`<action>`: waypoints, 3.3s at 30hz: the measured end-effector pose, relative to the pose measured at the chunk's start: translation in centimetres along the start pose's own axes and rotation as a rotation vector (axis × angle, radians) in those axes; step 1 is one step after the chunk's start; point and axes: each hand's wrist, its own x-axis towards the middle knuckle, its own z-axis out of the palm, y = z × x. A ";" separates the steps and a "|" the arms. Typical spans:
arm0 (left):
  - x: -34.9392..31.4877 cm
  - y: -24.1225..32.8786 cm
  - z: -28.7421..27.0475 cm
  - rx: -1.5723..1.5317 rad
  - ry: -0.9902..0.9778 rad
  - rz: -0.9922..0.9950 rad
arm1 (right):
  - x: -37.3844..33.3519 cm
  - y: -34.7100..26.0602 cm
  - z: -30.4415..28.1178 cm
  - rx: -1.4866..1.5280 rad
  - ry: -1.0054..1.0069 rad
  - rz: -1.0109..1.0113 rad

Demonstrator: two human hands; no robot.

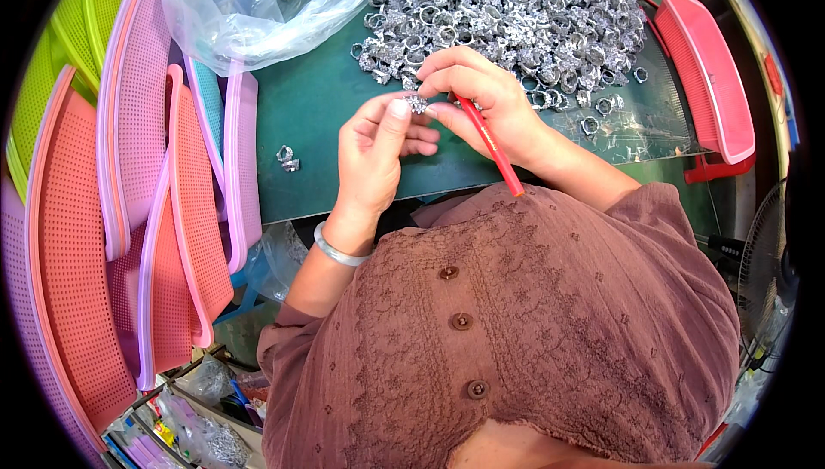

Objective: The person picks up small circular metal components from a pile on a workbench, uses a red tool to scrape each part individually, and places them into a plastic bag.

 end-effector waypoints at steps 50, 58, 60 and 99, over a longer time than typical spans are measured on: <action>2.1 -0.8 -1.3 0.452 0.045 -0.024 | -0.6 1.9 -2.2 -0.044 0.039 0.022; 0.6 0.8 0.2 0.349 -0.105 0.012 | 0.0 0.7 -1.5 -0.070 -0.103 -0.017; 0.7 0.7 -0.1 0.183 -0.152 -0.063 | 0.2 0.6 -1.5 -0.008 -0.151 -0.026; 1.1 -0.6 -1.8 -0.373 -0.209 -0.016 | -0.1 -0.3 -1.8 0.038 -0.097 0.058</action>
